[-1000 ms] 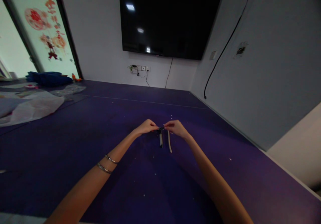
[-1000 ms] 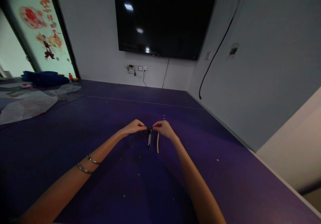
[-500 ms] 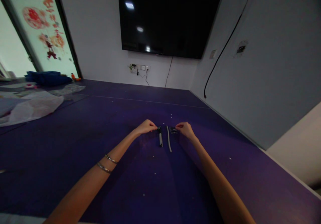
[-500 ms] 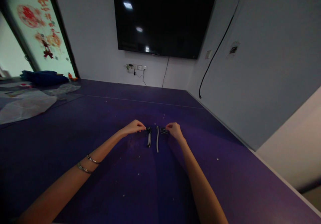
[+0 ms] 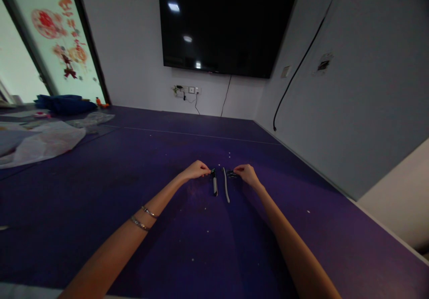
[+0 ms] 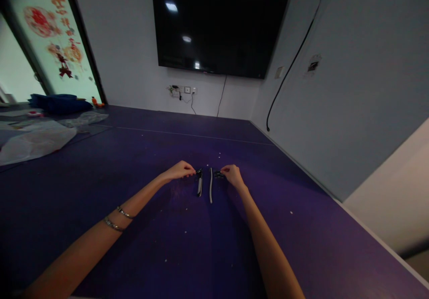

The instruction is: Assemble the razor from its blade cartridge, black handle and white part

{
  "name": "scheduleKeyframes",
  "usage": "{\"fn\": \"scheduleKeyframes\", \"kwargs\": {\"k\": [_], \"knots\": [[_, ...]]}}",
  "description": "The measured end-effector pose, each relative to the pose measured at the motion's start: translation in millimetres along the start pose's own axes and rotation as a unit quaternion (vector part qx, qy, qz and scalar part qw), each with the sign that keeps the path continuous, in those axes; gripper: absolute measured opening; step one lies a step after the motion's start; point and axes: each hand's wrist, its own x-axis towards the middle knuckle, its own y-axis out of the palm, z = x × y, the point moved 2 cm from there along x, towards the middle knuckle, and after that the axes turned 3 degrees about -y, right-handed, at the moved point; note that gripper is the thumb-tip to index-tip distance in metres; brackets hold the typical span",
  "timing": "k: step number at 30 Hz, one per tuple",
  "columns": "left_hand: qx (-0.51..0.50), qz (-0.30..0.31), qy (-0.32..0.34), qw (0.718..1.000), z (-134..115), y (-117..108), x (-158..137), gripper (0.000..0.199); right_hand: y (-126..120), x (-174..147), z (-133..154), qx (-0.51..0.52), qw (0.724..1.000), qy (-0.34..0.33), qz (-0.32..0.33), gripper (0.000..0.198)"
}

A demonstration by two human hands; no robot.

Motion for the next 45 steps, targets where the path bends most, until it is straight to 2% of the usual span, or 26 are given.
{"fn": "scheduleKeyframes", "kwargs": {"k": [6,9,13,18,25,30,36,41,45], "knots": [[0.024,0.010,-0.011,1.000,5.1,1.6,4.7,0.025,1.2,0.4,-1.1,-0.007,1.000,-0.015,-0.020,0.014],[0.082,-0.007,-0.010,0.997,5.4,5.3,5.0,0.024,-1.1,1.3,-0.7,-0.008,0.999,-0.013,-0.031,0.014],[0.217,-0.032,-0.042,0.975,-2.7,19.4,-3.9,0.029,-8.2,2.3,4.6,0.003,0.999,-0.021,-0.039,0.016],[0.338,-0.044,-0.105,0.934,-18.2,45.8,-21.6,0.037,-15.7,3.2,19.4,0.014,0.998,-0.048,-0.042,0.019],[0.379,-0.033,-0.127,0.916,-26.0,62.9,-27.9,0.033,-14.1,2.6,46.3,0.037,0.997,-0.061,-0.038,0.018],[0.361,-0.046,-0.121,0.924,-26.1,60.8,-26.5,0.031,-3.7,-3.9,60.6,0.033,0.998,-0.014,-0.043,0.018],[0.319,-0.100,-0.124,0.934,-19.6,48.2,-23.5,0.030,30.0,-15.9,68.7,0.112,0.992,0.055,-0.007,0.017],[0.306,-0.144,-0.094,0.936,-20.7,46.0,-23.3,0.031,49.9,-16.8,71.8,0.288,0.944,0.154,0.037,0.024],[0.318,-0.149,-0.073,0.933,-30.5,51.0,-25.1,0.032,46.1,-15.6,75.4,0.325,0.927,0.186,0.032,0.022]]}}
